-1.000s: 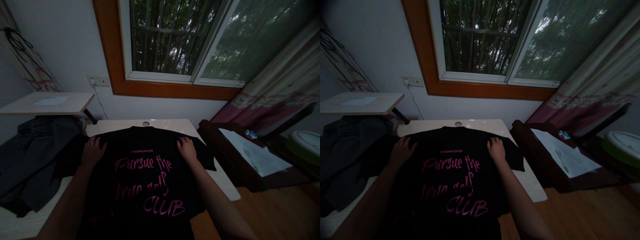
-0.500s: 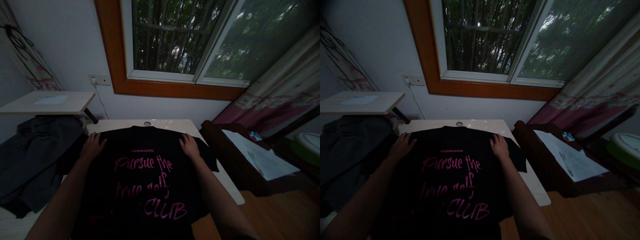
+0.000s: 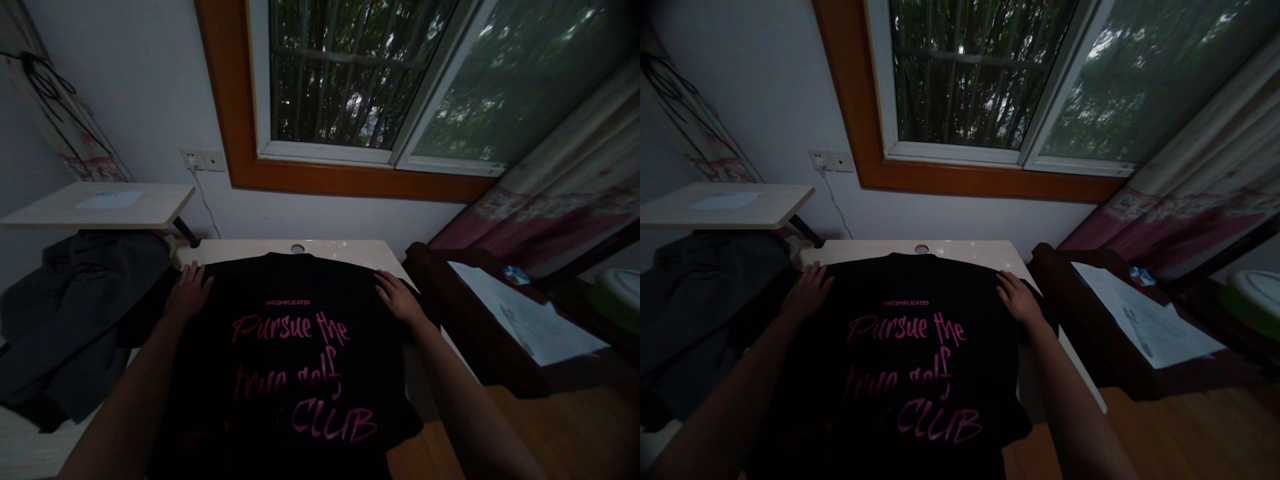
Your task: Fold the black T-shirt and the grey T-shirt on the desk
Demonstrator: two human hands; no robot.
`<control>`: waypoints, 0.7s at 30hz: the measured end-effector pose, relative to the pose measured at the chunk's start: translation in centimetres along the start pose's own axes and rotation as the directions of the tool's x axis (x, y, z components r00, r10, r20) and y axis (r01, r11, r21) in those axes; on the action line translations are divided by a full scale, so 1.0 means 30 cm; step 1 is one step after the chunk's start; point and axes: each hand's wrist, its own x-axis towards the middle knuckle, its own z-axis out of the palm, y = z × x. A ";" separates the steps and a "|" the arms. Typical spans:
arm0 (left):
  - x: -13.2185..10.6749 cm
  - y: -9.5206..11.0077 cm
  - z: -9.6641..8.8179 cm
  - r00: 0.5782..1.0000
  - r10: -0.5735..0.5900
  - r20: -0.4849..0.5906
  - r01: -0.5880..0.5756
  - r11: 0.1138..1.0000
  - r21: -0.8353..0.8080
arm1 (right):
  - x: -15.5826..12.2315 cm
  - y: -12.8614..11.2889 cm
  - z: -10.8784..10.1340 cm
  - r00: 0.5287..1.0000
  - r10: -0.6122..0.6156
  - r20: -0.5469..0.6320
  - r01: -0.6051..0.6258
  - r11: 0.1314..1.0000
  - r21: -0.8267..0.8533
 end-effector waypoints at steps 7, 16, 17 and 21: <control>-0.015 -0.001 -0.040 0.993 0.097 -0.067 -0.102 0.992 -0.075 | -0.042 0.015 -0.029 0.996 0.085 -0.039 -0.083 0.996 0.038; -0.188 0.050 -0.150 0.971 0.240 -0.010 -0.240 0.969 -0.062 | -0.079 -0.128 -0.082 0.987 0.154 -0.033 -0.153 0.987 0.040; -0.214 0.060 -0.162 0.974 0.227 -0.001 -0.227 0.973 -0.032 | -0.083 -0.159 -0.089 0.989 0.146 -0.025 -0.146 0.989 0.027; -0.296 0.090 -0.184 0.987 0.157 0.019 -0.157 0.986 0.050 | -0.094 -0.278 -0.110 0.993 0.117 0.028 -0.114 0.988 -0.103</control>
